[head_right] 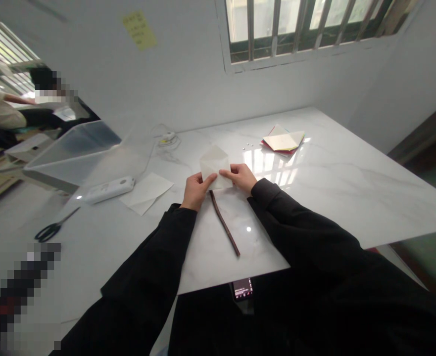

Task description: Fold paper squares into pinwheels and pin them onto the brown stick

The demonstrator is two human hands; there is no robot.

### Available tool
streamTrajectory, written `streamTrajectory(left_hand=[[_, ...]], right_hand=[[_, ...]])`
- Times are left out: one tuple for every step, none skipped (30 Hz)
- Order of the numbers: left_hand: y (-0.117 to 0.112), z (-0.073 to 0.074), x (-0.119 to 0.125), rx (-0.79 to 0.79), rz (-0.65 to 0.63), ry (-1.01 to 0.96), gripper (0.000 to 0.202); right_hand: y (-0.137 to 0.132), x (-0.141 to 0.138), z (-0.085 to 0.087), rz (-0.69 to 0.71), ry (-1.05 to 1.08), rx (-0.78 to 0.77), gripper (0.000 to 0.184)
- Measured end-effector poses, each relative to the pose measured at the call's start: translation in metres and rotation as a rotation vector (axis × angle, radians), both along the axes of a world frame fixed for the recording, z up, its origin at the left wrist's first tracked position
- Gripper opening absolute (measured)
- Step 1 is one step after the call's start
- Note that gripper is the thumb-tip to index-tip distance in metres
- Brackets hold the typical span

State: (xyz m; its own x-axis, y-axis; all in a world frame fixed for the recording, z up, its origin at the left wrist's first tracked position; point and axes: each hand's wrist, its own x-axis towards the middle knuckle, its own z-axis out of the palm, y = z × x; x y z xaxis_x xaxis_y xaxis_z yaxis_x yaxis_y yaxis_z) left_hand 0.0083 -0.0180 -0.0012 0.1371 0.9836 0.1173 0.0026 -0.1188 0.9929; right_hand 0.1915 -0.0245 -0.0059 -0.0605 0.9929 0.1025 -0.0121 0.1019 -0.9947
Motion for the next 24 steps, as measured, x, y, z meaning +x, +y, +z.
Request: streamTrajectory(left_hand=[[0.000,0.000,0.000,0.001,0.004,0.011,0.058],[0.001,-0.001,0.000,0.003,0.009,0.023,0.058],[0.001,-0.001,-0.001,0.005,0.015,0.035,0.057],[0.001,-0.001,-0.001,0.008,0.021,0.049,0.057],[0.002,-0.002,-0.001,0.013,0.026,0.063,0.056],[0.002,-0.002,-0.001,0.019,0.030,0.074,0.056],[0.003,-0.003,-0.002,0.025,0.033,0.084,0.055],[0.003,-0.003,-0.002,0.031,0.035,0.093,0.054],[0.003,-0.003,-0.002,0.036,0.037,0.100,0.054],[0.003,-0.003,-0.002,0.041,0.039,0.106,0.054],[0.003,-0.002,-0.002,0.047,0.041,0.112,0.053],[0.002,-0.002,-0.002,0.053,0.043,0.118,0.053],[0.002,-0.001,-0.002,0.058,0.044,0.121,0.053],[0.002,0.000,-0.002,0.063,0.048,0.123,0.053],[0.002,0.000,-0.002,0.067,0.054,0.124,0.052],[0.002,0.001,-0.002,0.070,0.064,0.125,0.052],[0.002,0.002,-0.002,0.072,0.075,0.125,0.051],[0.002,0.002,-0.002,0.074,0.087,0.124,0.051],[0.002,0.002,-0.002,0.075,0.098,0.122,0.050],[0.002,0.002,-0.003,0.075,0.106,0.120,0.050],[0.002,0.002,-0.003,0.074,0.111,0.115,0.050],[0.003,0.002,-0.003,0.072,0.113,0.113,0.050],[0.003,0.001,-0.002,0.071,0.114,0.113,0.050],[0.003,0.001,-0.002,0.071,0.112,0.116,0.050]], right_hand=[[0.000,0.000,0.000,-0.001,-0.011,0.001,0.058],[0.000,0.000,0.000,0.000,-0.018,0.005,0.058],[0.000,0.000,0.000,0.001,-0.022,0.009,0.058],[0.000,0.000,0.000,0.004,-0.022,0.014,0.057],[-0.001,0.000,0.000,0.007,-0.021,0.016,0.057],[-0.001,0.000,0.001,0.009,-0.018,0.014,0.057],[-0.001,0.000,0.001,0.011,-0.015,0.010,0.057],[-0.001,0.000,0.001,0.012,-0.014,0.004,0.056],[-0.001,0.000,0.001,0.012,-0.014,-0.002,0.056],[-0.001,0.000,0.001,0.010,-0.015,-0.009,0.056],[-0.001,0.000,0.001,0.008,-0.019,-0.013,0.056],[-0.001,0.000,0.001,0.007,-0.023,-0.014,0.056],[-0.001,0.001,0.001,0.008,-0.030,-0.013,0.055],[-0.002,0.001,0.001,0.012,-0.037,-0.010,0.055],[-0.002,0.001,0.002,0.022,-0.043,-0.007,0.054],[-0.003,0.001,0.003,0.038,-0.048,-0.006,0.053],[-0.005,0.001,0.005,0.059,-0.050,-0.009,0.053],[-0.006,0.001,0.006,0.083,-0.050,-0.017,0.052],[-0.007,0.000,0.008,0.105,-0.051,-0.027,0.052],[-0.008,0.000,0.010,0.119,-0.054,-0.039,0.051],[-0.009,-0.001,0.011,0.124,-0.058,-0.049,0.050],[-0.010,-0.001,0.011,0.120,-0.063,-0.056,0.049],[-0.010,-0.001,0.011,0.111,-0.067,-0.058,0.048],[-0.009,-0.001,0.011,0.102,-0.069,-0.058,0.048]])
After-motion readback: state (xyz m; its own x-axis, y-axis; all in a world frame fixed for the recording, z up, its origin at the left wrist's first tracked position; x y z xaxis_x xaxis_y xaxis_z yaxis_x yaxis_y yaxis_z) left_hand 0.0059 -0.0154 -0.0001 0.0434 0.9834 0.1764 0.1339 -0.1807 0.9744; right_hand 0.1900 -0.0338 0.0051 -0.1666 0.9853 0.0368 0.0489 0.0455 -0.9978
